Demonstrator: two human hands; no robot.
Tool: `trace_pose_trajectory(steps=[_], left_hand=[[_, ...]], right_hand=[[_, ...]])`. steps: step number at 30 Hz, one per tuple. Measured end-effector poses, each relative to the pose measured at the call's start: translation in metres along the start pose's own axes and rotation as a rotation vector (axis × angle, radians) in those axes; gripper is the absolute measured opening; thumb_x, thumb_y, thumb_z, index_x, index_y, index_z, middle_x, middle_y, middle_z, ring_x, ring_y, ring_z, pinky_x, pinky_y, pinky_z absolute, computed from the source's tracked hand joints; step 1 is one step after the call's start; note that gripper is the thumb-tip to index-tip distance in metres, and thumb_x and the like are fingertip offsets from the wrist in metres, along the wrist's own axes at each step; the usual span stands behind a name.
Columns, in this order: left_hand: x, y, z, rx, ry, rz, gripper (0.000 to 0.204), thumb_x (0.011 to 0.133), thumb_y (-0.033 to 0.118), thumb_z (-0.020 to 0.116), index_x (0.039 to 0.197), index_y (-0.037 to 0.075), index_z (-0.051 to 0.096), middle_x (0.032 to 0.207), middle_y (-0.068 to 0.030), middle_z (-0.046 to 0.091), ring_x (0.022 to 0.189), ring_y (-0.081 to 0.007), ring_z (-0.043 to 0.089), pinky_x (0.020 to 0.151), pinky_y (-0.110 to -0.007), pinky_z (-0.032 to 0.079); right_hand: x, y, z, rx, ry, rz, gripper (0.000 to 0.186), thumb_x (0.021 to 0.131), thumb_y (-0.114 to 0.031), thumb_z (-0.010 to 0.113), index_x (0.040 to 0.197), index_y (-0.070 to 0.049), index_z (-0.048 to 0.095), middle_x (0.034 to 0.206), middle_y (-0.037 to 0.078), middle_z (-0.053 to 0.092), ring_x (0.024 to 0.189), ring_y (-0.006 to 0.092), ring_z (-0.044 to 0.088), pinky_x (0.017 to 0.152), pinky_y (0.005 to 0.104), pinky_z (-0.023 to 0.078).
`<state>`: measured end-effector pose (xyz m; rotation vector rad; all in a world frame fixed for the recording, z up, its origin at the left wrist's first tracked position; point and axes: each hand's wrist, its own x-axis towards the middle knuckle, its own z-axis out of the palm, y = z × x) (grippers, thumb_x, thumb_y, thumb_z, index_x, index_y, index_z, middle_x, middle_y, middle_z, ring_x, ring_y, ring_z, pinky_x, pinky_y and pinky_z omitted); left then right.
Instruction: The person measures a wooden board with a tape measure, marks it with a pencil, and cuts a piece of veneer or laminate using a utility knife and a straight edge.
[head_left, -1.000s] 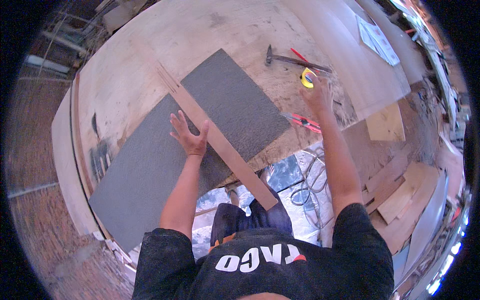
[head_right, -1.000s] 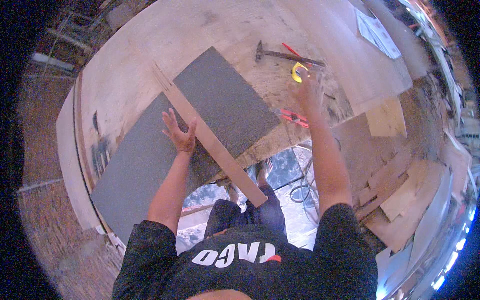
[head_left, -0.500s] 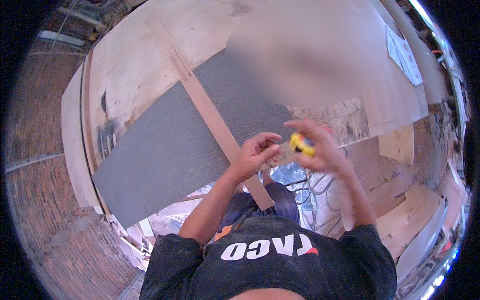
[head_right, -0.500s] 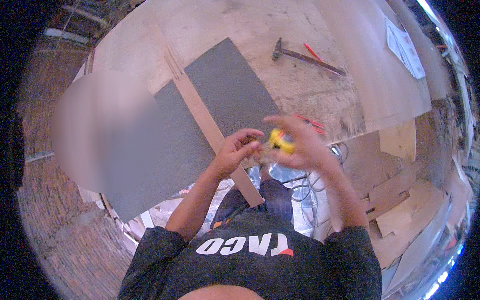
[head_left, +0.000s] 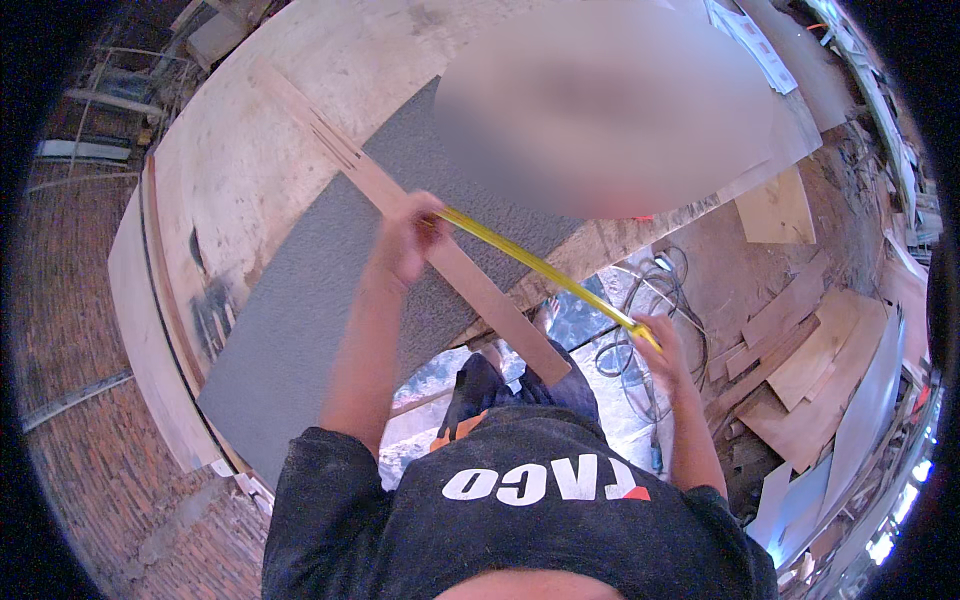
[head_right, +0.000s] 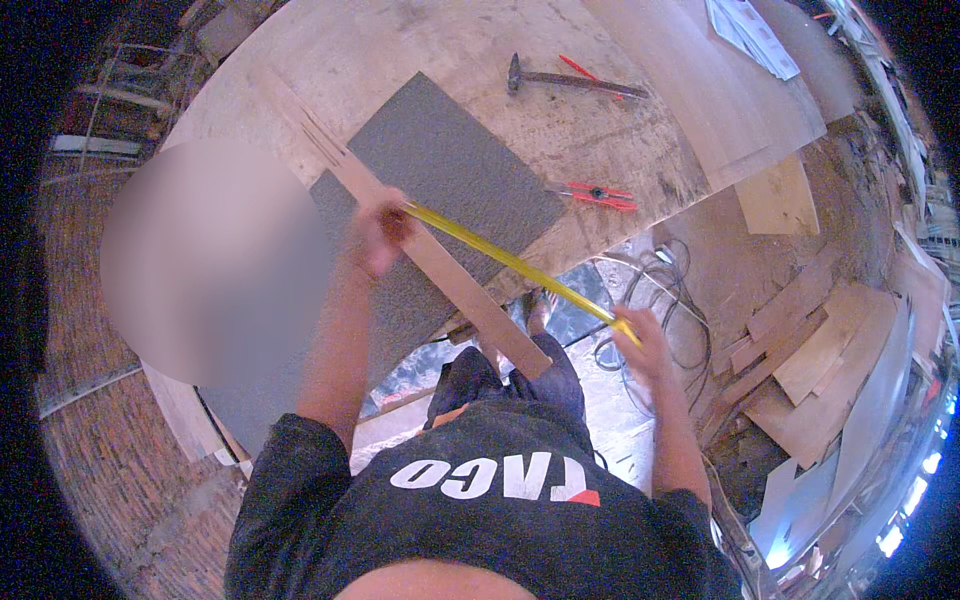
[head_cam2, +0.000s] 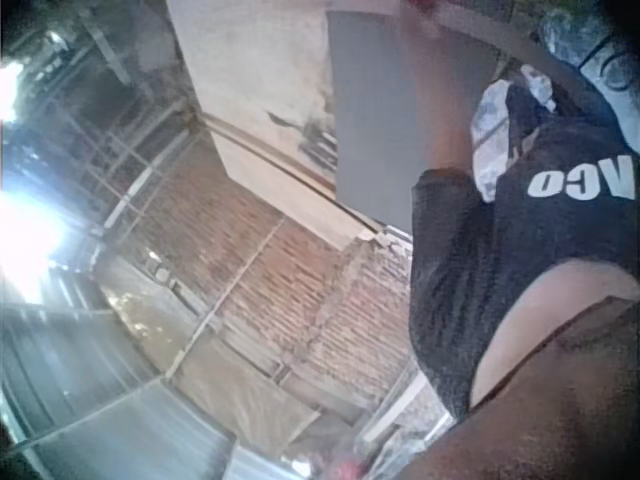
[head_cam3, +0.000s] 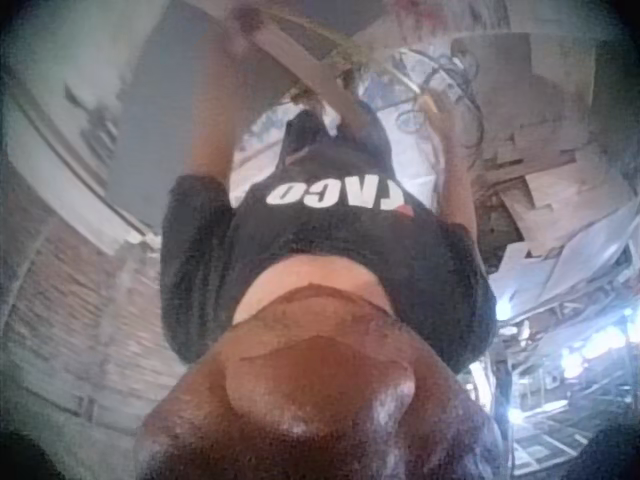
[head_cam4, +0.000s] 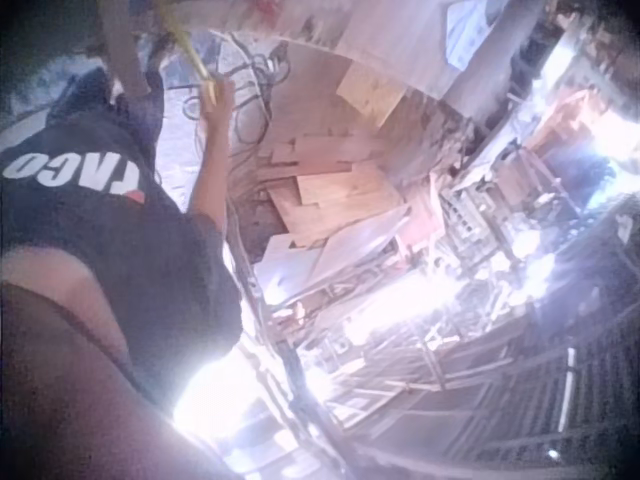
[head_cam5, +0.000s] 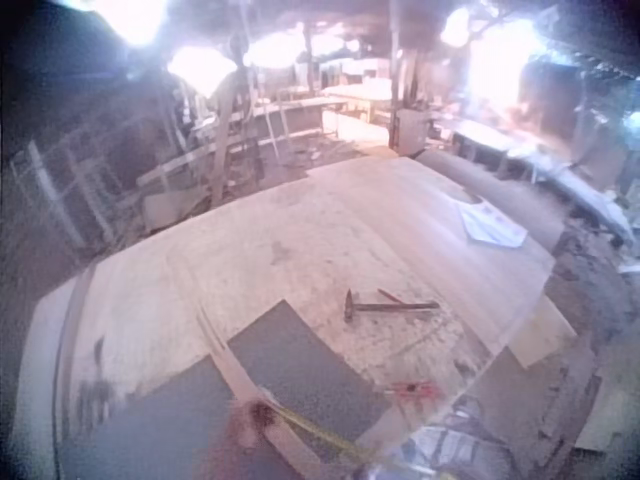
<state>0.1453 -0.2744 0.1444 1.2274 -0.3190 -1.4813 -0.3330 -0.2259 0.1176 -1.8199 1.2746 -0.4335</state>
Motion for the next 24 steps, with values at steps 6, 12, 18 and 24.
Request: trace_pose_trajectory(steps=[6,12,18,24], left_hand=[[0.044,0.064,-0.058,0.686,0.361,0.311,0.060,0.084,0.045,0.076,0.110,-0.008,0.067,0.097,-0.0154,0.070,0.093,-0.0243,0.068,0.087,-0.036,0.054],[0.007,-0.025,-0.005,1.921,0.177,0.377,0.090,0.069,0.074,0.072,0.142,0.023,0.059,0.163,-0.0069,0.033,0.152,-0.0337,0.025,0.111,-0.079,0.015],[-0.011,-0.058,0.008,1.956,0.149,0.172,0.101,0.065,0.071,0.076,0.150,0.024,0.048,0.167,-0.0060,0.025,0.154,-0.0348,0.018,0.107,-0.085,0.006],[-0.006,-0.069,0.007,1.957,0.176,0.144,0.109,0.061,0.069,0.081,0.153,0.026,0.044,0.168,-0.0043,0.021,0.154,-0.0354,0.018,0.107,-0.085,0.006]], right_hand=[[-0.074,0.056,0.008,-0.025,0.131,0.173,0.029,0.093,-0.024,0.065,0.109,-0.001,0.071,0.098,0.013,0.064,0.094,0.0251,0.061,0.086,0.0361,0.046],[-0.002,0.017,0.063,-0.102,0.242,0.190,0.028,0.093,-0.028,0.065,0.105,-0.004,0.072,0.096,0.018,0.066,0.093,0.0346,0.063,0.084,0.0439,0.049],[0.021,0.008,0.079,-0.180,0.216,0.213,0.030,0.093,-0.029,0.064,0.107,-0.004,0.073,0.093,0.022,0.066,0.093,0.0400,0.062,0.083,0.0483,0.049],[0.005,0.025,0.071,-0.167,0.181,0.193,0.034,0.093,-0.034,0.063,0.108,-0.004,0.072,0.099,0.022,0.067,0.095,0.0381,0.062,0.086,0.0463,0.048]])
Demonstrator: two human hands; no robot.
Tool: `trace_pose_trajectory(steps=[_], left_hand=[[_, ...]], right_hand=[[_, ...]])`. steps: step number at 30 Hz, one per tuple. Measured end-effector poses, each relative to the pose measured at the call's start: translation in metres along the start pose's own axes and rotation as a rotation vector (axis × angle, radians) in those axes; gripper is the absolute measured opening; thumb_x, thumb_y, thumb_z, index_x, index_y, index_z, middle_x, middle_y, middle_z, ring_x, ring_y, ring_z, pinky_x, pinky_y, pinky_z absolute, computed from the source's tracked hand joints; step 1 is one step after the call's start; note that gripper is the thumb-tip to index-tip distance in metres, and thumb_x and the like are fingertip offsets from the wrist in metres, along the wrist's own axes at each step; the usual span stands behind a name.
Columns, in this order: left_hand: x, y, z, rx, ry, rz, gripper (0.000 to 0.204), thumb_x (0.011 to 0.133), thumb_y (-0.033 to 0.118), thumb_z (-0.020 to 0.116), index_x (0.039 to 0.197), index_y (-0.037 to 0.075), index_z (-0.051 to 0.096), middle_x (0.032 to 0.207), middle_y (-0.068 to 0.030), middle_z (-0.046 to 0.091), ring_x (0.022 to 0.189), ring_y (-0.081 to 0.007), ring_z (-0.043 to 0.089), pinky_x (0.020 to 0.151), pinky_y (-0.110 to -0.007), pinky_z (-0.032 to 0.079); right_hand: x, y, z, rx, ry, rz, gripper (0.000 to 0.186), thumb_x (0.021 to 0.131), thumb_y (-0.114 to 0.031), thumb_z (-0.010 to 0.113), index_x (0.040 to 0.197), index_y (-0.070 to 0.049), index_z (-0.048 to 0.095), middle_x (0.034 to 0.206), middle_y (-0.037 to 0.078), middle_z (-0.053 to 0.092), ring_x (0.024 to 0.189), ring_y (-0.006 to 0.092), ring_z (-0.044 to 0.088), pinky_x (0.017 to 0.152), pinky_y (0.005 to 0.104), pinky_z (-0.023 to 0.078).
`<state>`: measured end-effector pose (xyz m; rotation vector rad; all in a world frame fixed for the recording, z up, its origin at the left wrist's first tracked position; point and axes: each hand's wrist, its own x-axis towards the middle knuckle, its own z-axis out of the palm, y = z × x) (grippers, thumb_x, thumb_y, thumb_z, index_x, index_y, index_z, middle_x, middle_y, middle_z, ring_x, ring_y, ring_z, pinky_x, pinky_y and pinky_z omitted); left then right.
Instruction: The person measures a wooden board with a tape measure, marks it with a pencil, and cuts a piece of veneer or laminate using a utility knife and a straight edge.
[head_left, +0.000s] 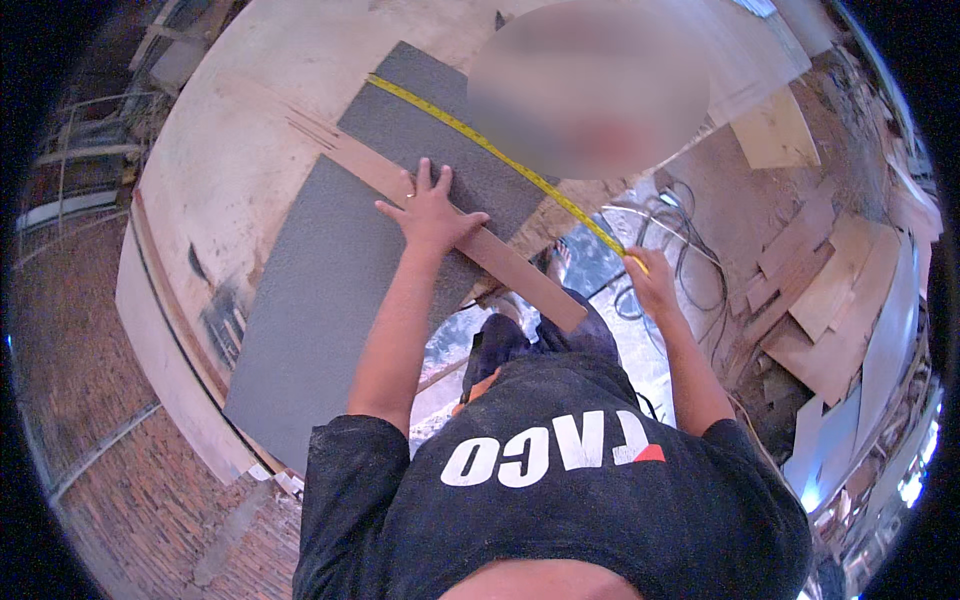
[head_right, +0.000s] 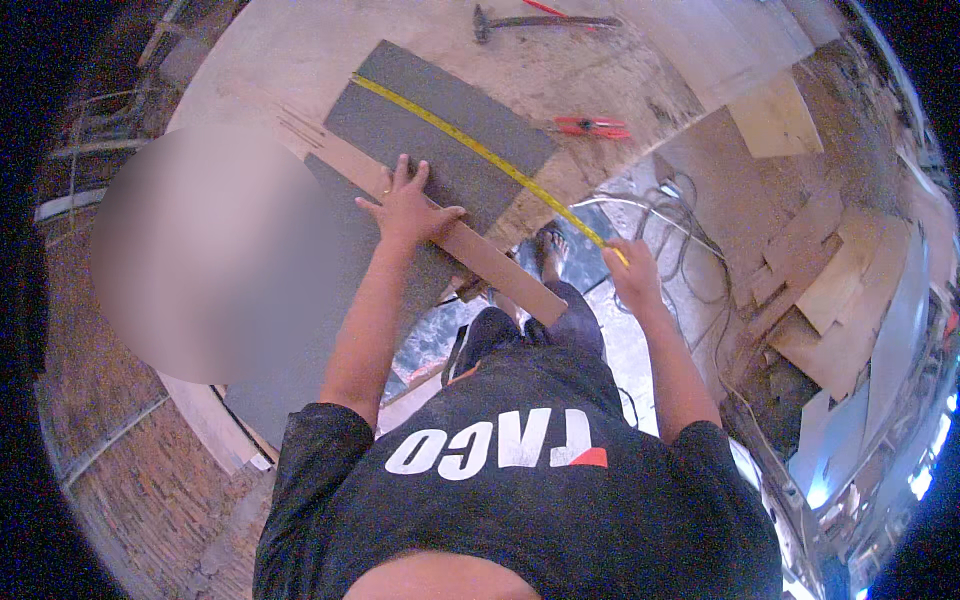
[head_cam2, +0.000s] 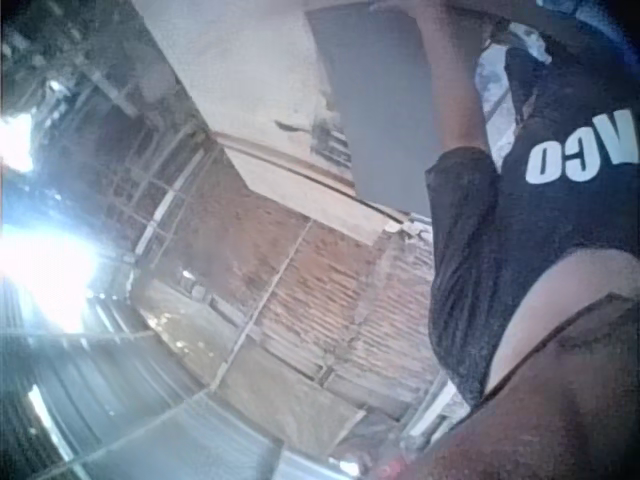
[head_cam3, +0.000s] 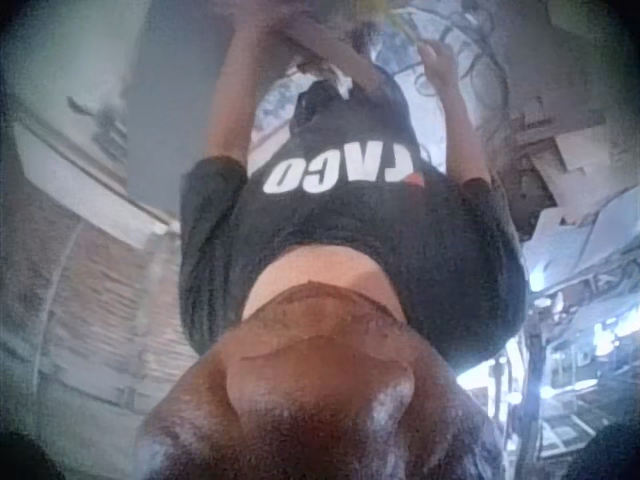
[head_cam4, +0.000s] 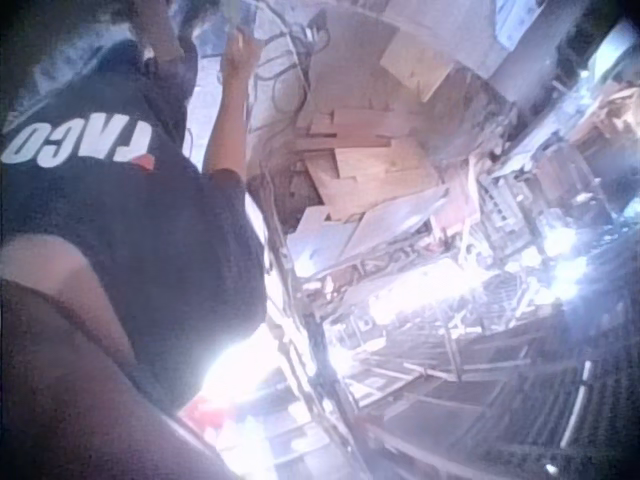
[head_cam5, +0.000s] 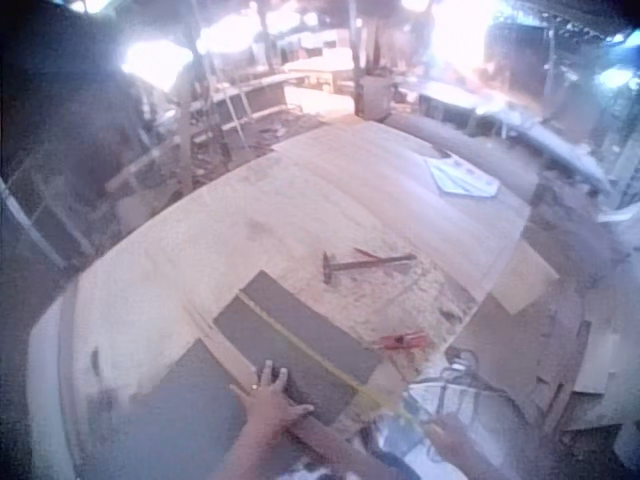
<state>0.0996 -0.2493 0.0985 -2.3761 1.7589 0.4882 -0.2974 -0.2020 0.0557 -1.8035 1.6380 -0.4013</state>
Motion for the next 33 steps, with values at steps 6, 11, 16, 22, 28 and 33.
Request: trace_pose_trajectory(steps=[6,11,16,22,28,33], left_hand=[[0.000,0.009,-0.009,0.012,-0.051,-0.015,0.109,0.061,0.066,0.083,0.154,0.026,0.041,0.167,-0.0045,0.023,0.155,-0.0349,0.015,0.109,-0.083,0.005],[0.003,0.004,-0.005,-0.001,-0.057,-0.004,0.119,0.057,0.074,0.081,0.157,0.026,0.037,0.168,-0.0082,0.019,0.155,-0.0354,0.016,0.107,-0.084,0.007],[0.000,-0.022,0.010,-0.226,0.233,0.008,0.134,0.056,0.077,0.081,0.161,0.019,0.022,0.169,-0.0152,0.010,0.155,-0.0368,0.014,0.109,-0.081,0.008],[-0.022,-0.068,0.020,-0.371,0.256,-0.085,0.141,0.056,0.079,0.080,0.162,0.012,0.014,0.169,-0.0186,0.002,0.155,-0.0395,0.009,0.111,-0.079,0.010],[-0.024,-0.064,0.016,-0.377,0.217,-0.101,0.139,0.058,0.078,0.080,0.162,0.011,0.017,0.169,-0.0188,0.001,0.155,-0.0402,0.006,0.112,-0.077,0.011],[-0.007,-0.071,0.033,-0.461,0.224,-0.246,0.125,0.069,0.074,0.076,0.161,0.010,0.022,0.168,-0.0222,0.005,0.155,-0.0402,0.007,0.113,-0.076,0.008]], right_hand=[[-0.003,-0.006,-0.002,0.048,0.011,0.016,0.034,0.093,-0.032,0.063,0.110,-0.004,0.071,0.094,0.020,0.066,0.098,0.0369,0.061,0.087,0.0459,0.048],[-0.001,-0.002,-0.003,0.064,-0.031,0.026,0.034,0.092,-0.030,0.064,0.112,-0.003,0.071,0.098,0.019,0.065,0.097,0.0341,0.062,0.087,0.0430,0.048],[0.020,-0.014,-0.016,0.485,-0.053,0.006,0.042,0.092,-0.028,0.065,0.128,-0.006,0.065,0.095,0.005,0.061,0.089,0.0174,0.056,0.083,0.0334,0.045],[0.107,-0.067,-0.054,0.529,0.010,-0.056,0.056,0.095,-0.030,0.063,0.146,-0.011,0.051,0.089,0.003,0.059,0.085,0.0149,0.056,0.078,0.0328,0.047],[0.219,-0.092,-0.048,-0.323,0.149,-0.206,0.057,0.092,-0.041,0.067,0.141,-0.014,0.054,0.122,0.021,0.060,0.111,0.0402,0.062,0.095,0.0486,0.050],[0.227,-0.105,-0.024,-0.511,0.253,-0.544,0.048,0.089,-0.039,0.071,0.130,-0.015,0.063,0.131,0.021,0.056,0.120,0.0420,0.055,0.097,0.0533,0.047]])
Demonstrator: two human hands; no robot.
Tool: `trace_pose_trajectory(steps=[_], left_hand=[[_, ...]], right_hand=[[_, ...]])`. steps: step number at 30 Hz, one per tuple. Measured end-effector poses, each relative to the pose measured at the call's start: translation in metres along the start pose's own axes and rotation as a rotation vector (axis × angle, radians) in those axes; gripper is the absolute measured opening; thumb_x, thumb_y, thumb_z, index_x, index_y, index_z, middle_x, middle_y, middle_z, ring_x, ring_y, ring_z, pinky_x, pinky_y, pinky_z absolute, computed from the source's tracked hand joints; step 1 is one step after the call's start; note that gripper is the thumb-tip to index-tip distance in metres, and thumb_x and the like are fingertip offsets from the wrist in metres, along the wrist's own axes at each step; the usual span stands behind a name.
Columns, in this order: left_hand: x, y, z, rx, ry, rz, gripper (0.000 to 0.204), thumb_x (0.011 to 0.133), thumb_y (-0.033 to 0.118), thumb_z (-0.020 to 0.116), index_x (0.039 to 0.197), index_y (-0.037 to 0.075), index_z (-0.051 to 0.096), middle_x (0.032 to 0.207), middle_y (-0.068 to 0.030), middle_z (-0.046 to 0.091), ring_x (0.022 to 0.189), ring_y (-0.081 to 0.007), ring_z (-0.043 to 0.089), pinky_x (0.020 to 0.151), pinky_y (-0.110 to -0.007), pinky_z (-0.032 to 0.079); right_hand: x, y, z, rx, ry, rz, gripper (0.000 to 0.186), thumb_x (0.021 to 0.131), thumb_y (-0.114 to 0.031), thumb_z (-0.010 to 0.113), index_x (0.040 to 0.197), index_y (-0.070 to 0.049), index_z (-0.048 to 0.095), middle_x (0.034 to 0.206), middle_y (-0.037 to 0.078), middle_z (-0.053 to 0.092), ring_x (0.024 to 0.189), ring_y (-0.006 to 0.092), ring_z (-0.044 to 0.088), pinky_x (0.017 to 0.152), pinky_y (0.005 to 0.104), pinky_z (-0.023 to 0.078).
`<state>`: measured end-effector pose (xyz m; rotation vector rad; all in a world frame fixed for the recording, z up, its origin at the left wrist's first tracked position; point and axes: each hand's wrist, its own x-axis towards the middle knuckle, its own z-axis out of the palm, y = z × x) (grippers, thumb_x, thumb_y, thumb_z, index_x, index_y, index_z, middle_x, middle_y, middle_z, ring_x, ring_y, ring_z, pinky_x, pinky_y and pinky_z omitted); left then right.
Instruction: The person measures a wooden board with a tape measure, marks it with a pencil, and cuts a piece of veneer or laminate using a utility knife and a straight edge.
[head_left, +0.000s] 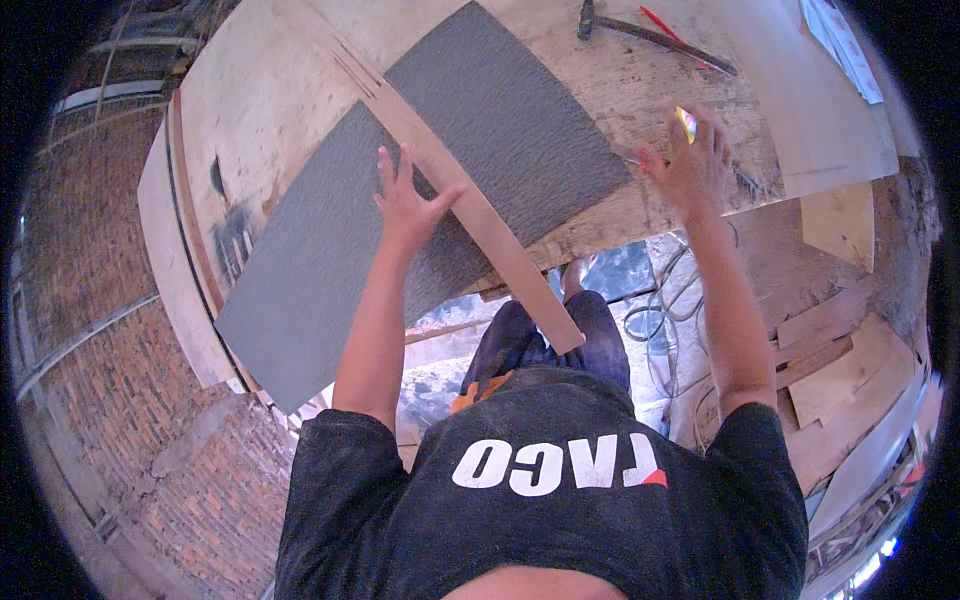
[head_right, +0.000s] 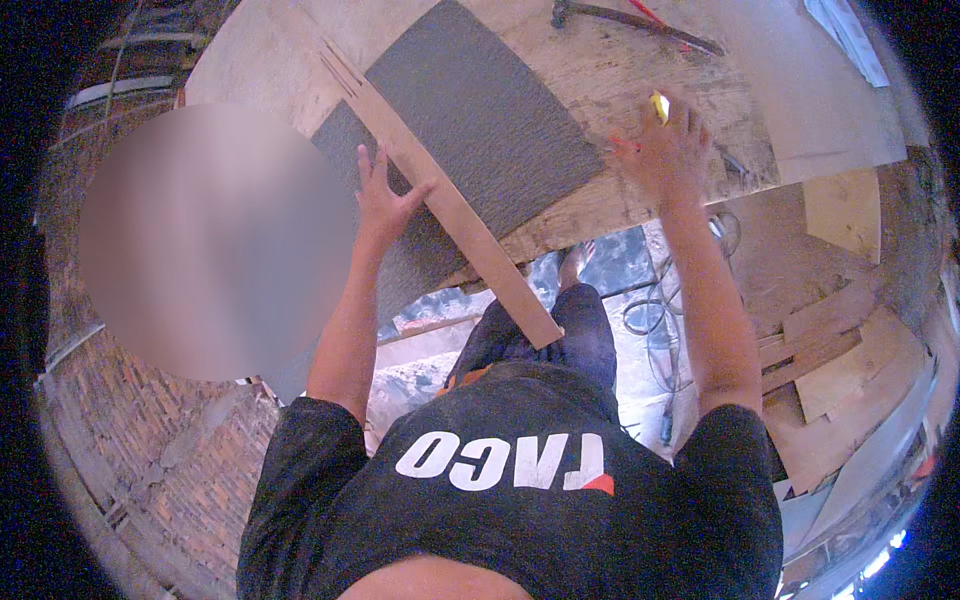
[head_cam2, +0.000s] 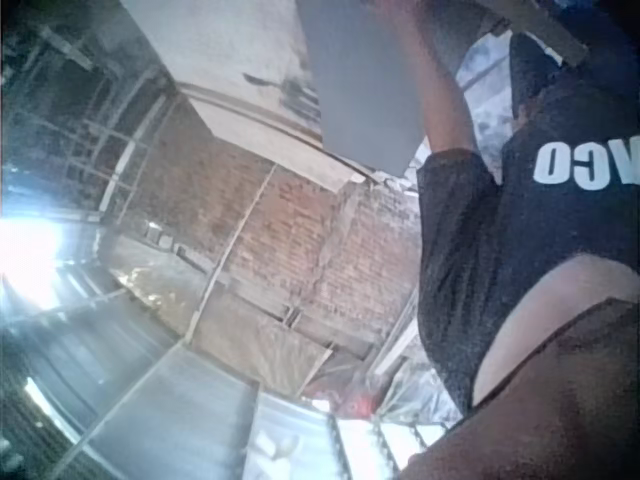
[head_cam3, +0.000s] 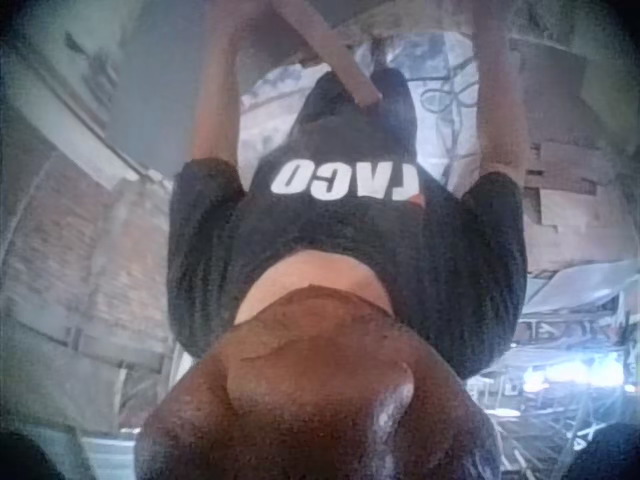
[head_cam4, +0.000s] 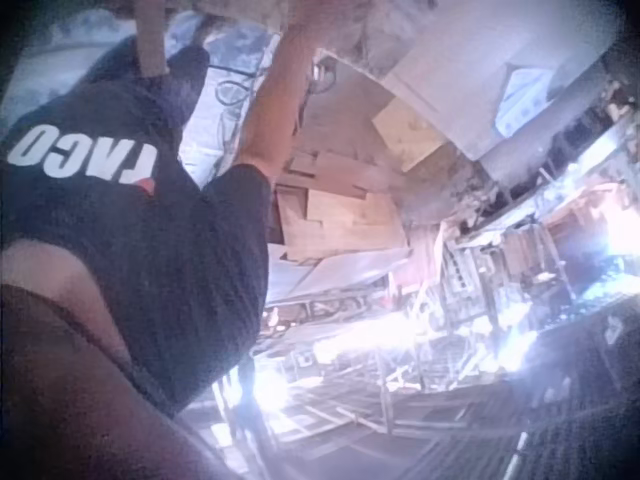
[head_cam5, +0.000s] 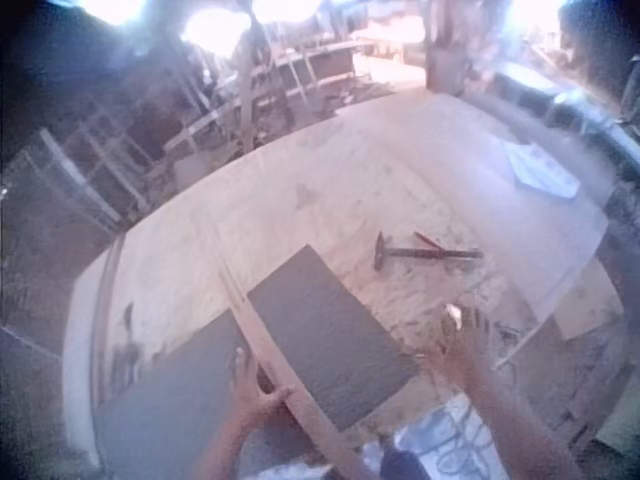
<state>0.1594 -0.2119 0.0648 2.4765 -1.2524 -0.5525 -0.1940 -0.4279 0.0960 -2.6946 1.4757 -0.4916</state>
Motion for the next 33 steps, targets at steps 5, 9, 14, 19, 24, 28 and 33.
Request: trace_pose_trajectory(steps=[5,9,14,19,24,28,33], left_hand=[[0.018,0.016,0.017,0.070,0.153,-0.172,0.113,0.079,0.076,0.064,0.161,0.011,0.022,0.167,-0.0238,0.009,0.156,-0.0394,0.006,0.112,-0.076,-0.001],[0.025,0.025,0.035,0.187,0.152,-0.175,0.109,0.081,0.080,0.054,0.161,0.013,0.021,0.167,-0.0232,0.010,0.156,-0.0386,0.003,0.111,-0.078,-0.005],[0.025,0.022,0.046,0.300,0.229,-0.136,0.100,0.087,0.074,0.053,0.161,0.014,0.025,0.168,-0.0188,0.012,0.156,-0.0396,0.007,0.111,-0.079,-0.001],[0.028,0.021,0.049,0.316,0.242,-0.126,0.100,0.087,0.075,0.050,0.161,0.012,0.024,0.169,-0.0175,0.011,0.156,-0.0396,0.007,0.111,-0.079,-0.001],[0.028,0.020,0.049,0.315,0.241,-0.124,0.101,0.087,0.075,0.050,0.161,0.012,0.022,0.169,-0.0172,0.011,0.156,-0.0399,0.006,0.111,-0.079,-0.001],[0.028,0.018,0.048,0.320,0.215,-0.114,0.106,0.085,0.075,0.054,0.162,0.010,0.019,0.169,-0.0165,0.007,0.156,-0.0400,0.003,0.109,-0.081,-0.002],[0.029,0.015,0.025,0.270,0.004,-0.052,0.139,0.063,0.083,0.071,0.162,0.007,0.010,0.170,-0.0159,-0.004,0.155,-0.0427,-0.004,0.105,-0.085,-0.001]], right_hand=[[-0.131,-0.093,-0.017,0.451,-0.316,-0.071,0.067,0.069,-0.038,0.084,0.126,-0.010,0.064,0.105,0.017,0.062,0.101,0.0356,0.063,0.082,0.0478,0.051],[-0.181,-0.137,-0.023,0.572,-0.524,0.061,0.087,0.071,-0.041,0.085,0.143,-0.010,0.049,0.114,0.019,0.059,0.098,0.0390,0.064,0.079,0.0479,0.054],[-0.196,-0.152,-0.008,0.602,-0.618,0.070,0.094,0.074,-0.024,0.079,0.155,-0.013,0.034,0.109,0.019,0.057,0.087,0.0390,0.066,0.071,0.0472,0.057],[-0.199,-0.155,0.003,0.630,-0.570,0.089,0.093,0.074,-0.015,0.075,0.157,-0.014,0.031,0.105,0.019,0.056,0.087,0.0394,0.066,0.071,0.0481,0.058],[-0.200,-0.157,0.004,0.630,-0.545,0.097,0.095,0.073,-0.014,0.074,0.157,-0.014,0.030,0.104,0.018,0.055,0.086,0.0389,0.066,0.071,0.0482,0.059],[-0.202,-0.159,0.007,0.608,-0.530,0.090,0.095,0.073,-0.014,0.075,0.157,-0.015,0.031,0.104,0.017,0.055,0.086,0.0386,0.065,0.070,0.0482,0.058],[-0.199,-0.161,0.004,0.591,-0.634,0.136,0.094,0.074,-0.016,0.074,0.157,-0.014,0.029,0.118,0.025,0.057,0.094,0.0451,0.065,0.078,0.0504,0.057]])
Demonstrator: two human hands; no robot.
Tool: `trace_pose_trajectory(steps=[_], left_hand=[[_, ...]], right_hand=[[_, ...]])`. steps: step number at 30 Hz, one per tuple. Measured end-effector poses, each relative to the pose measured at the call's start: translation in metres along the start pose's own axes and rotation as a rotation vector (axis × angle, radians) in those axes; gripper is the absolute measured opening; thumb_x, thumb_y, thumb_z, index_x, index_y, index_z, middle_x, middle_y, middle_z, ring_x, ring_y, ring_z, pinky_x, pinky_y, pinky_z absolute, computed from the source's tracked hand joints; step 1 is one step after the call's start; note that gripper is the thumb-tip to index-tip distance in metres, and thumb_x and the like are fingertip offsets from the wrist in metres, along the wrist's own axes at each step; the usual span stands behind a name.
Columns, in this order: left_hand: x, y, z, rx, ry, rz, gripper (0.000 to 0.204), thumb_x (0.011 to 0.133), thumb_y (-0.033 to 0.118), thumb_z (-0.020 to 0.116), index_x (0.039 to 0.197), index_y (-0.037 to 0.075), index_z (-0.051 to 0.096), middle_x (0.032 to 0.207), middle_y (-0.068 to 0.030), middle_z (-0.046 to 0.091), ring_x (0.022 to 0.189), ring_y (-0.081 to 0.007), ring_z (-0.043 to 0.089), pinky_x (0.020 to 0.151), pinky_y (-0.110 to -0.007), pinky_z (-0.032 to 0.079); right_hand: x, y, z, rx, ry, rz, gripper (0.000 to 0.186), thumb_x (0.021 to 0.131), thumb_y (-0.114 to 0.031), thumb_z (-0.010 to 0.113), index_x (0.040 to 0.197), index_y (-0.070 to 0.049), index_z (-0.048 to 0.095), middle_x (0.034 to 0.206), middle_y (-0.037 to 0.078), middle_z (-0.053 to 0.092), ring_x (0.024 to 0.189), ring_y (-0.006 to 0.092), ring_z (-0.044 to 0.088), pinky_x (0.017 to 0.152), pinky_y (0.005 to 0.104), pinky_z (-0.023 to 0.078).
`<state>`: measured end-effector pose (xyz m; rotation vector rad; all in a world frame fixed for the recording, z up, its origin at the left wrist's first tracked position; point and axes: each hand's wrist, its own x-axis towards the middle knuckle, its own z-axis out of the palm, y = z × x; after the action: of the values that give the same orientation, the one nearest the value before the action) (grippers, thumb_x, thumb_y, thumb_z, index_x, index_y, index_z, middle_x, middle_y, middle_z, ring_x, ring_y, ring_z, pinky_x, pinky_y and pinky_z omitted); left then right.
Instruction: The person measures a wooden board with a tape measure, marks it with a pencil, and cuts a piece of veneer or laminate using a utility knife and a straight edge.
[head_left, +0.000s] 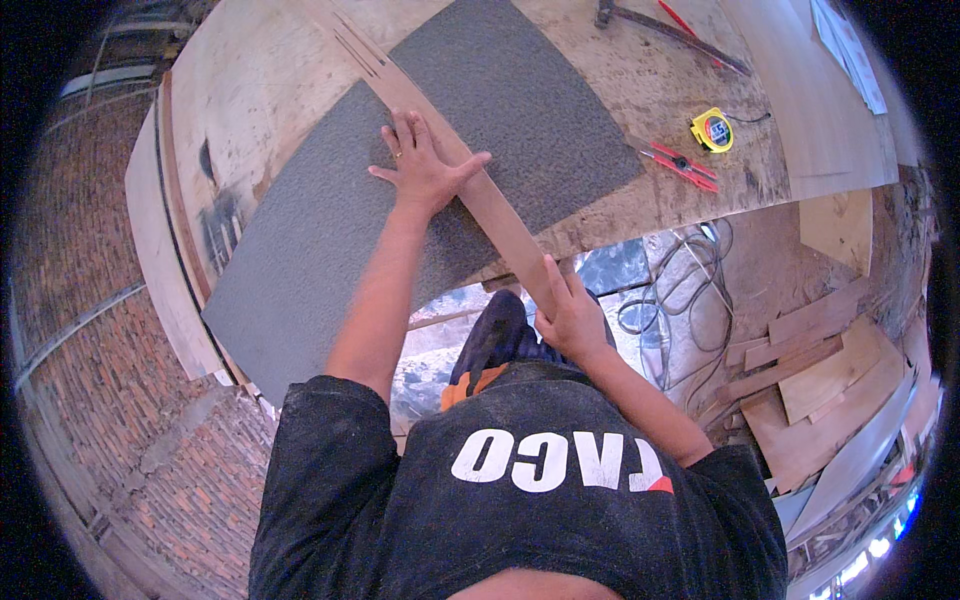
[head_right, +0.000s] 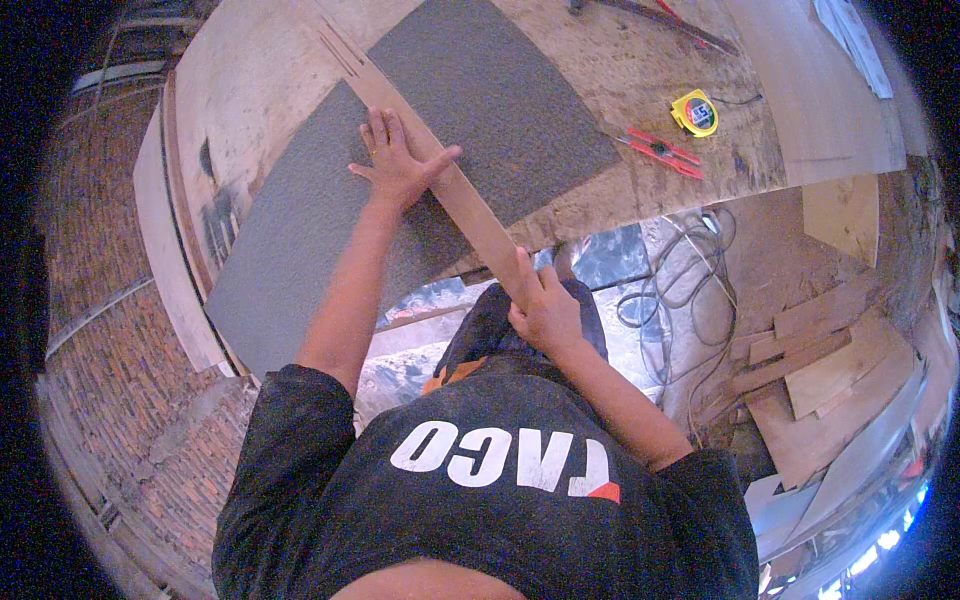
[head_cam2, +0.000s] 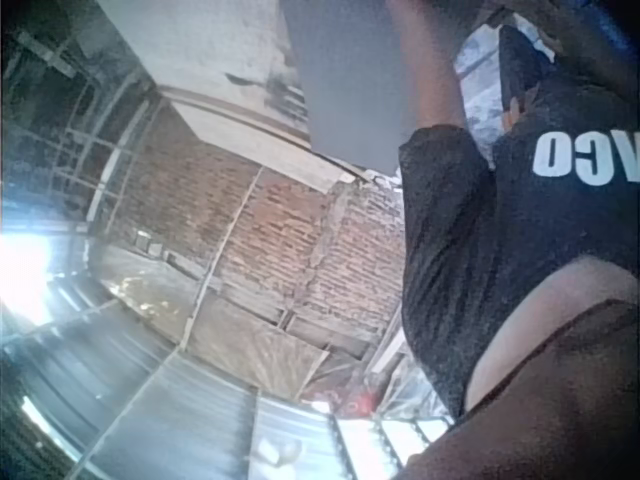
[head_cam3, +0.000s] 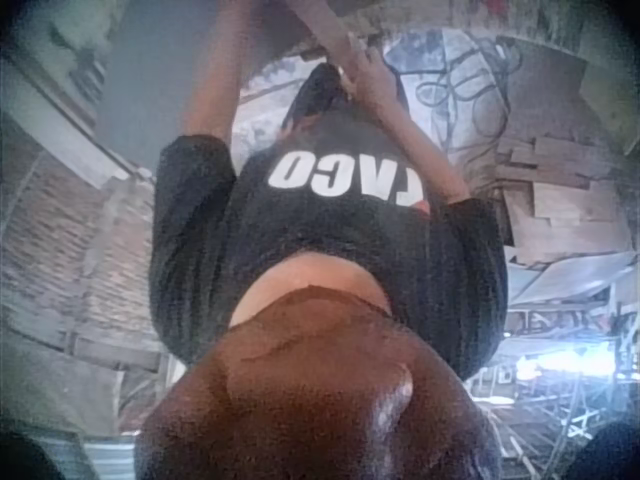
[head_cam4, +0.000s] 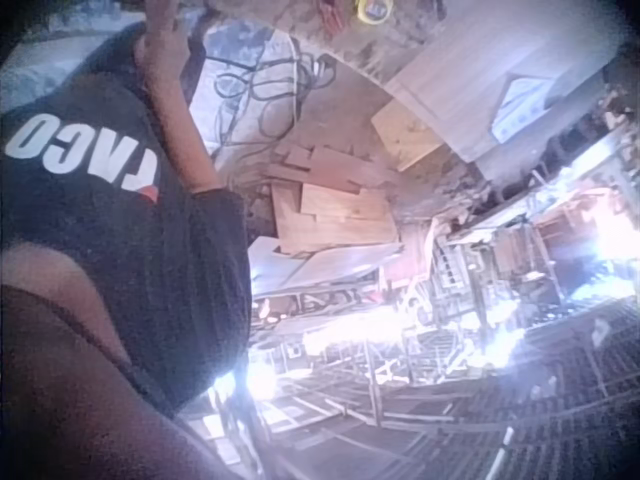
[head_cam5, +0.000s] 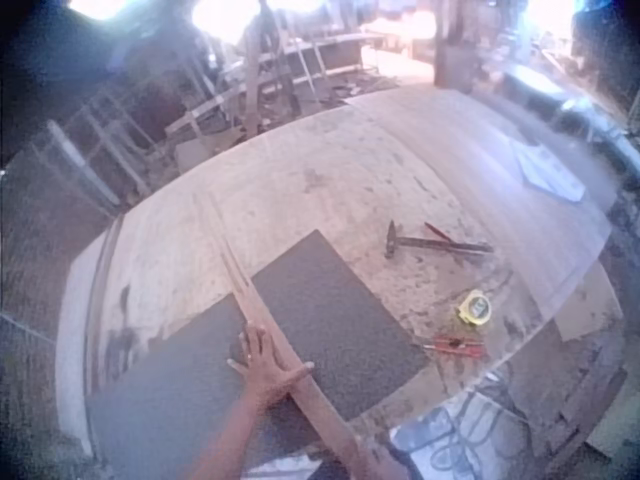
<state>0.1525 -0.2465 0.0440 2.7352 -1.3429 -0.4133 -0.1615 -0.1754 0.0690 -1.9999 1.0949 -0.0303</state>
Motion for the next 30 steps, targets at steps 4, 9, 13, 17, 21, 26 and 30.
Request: trace_pose_trajectory(steps=[4,9,13,17,21,26,30], left_hand=[[0.001,-0.004,-0.026,0.056,-0.196,0.096,0.165,0.042,0.081,0.083,0.161,0.004,0.000,0.169,-0.0179,-0.011,0.153,-0.0466,-0.009,0.103,-0.086,0.004],[-0.003,0.000,-0.045,0.106,-0.302,0.058,0.170,0.038,0.077,0.087,0.161,0.003,-0.004,0.168,-0.0192,-0.013,0.153,-0.0460,-0.011,0.104,-0.086,0.009],[0.000,0.011,-0.051,0.168,-0.334,0.042,0.168,0.039,0.076,0.088,0.161,0.004,-0.003,0.168,-0.0197,-0.009,0.154,-0.0449,-0.005,0.108,-0.083,0.013],[0.002,0.023,-0.060,0.268,-0.346,0.038,0.164,0.041,0.073,0.089,0.161,0.005,0.000,0.169,-0.0190,-0.003,0.155,-0.0415,0.001,0.109,-0.081,0.016],[-0.004,0.017,-0.055,0.208,-0.340,0.007,0.164,0.040,0.069,0.091,0.162,0.007,0.002,0.170,-0.0144,-0.007,0.156,-0.0392,0.003,0.109,-0.080,0.018],[-0.005,0.019,-0.057,0.117,-0.333,0.007,0.160,0.043,0.068,0.091,0.162,0.008,0.002,0.170,-0.0113,-0.006,0.156,-0.0379,0.004,0.109,-0.081,0.017],[-0.007,0.012,-0.061,0.138,-0.349,0.001,0.160,0.043,0.068,0.091,0.162,0.008,0.002,0.170,-0.0114,-0.006,0.156,-0.0379,0.003,0.109,-0.082,0.017]], right_hand=[[-0.001,-0.001,-0.004,-0.050,0.009,-0.016,0.093,0.075,-0.020,0.077,0.157,-0.015,0.032,0.116,0.021,0.057,0.094,0.0404,0.065,0.077,0.0482,0.057],[0.029,0.003,-0.064,-0.250,0.231,-0.090,0.074,0.081,-0.030,0.075,0.149,-0.017,0.047,0.122,0.014,0.058,0.104,0.0356,0.061,0.087,0.0520,0.051],[0.115,0.062,-0.134,-0.606,0.663,-0.035,0.044,0.089,-0.027,0.067,0.133,-0.019,0.062,0.131,0.008,0.058,0.111,0.0326,0.060,0.093,0.0522,0.047],[0.137,0.081,-0.160,-0.826,0.450,0.108,0.042,0.090,-0.027,0.067,0.131,-0.020,0.063,0.129,0.008,0.060,0.116,0.0308,0.060,0.093,0.0522,0.048],[0.135,0.066,-0.179,-0.770,0.246,0.218,0.041,0.090,-0.026,0.068,0.130,-0.018,0.063,0.124,0.012,0.063,0.111,0.0312,0.064,0.091,0.0499,0.051],[0.116,0.082,-0.145,-0.078,0.286,0.052,0.038,0.094,-0.027,0.068,0.128,-0.012,0.061,0.105,0.013,0.068,0.096,0.0276,0.069,0.083,0.0454,0.053],[0.096,0.005,-0.114,0.707,0.052,0.272,0.037,0.102,-0.032,0.061,0.129,-0.008,0.057,0.083,0.005,0.064,0.058,0.0122,0.062,0.049,0.0303,0.049]])
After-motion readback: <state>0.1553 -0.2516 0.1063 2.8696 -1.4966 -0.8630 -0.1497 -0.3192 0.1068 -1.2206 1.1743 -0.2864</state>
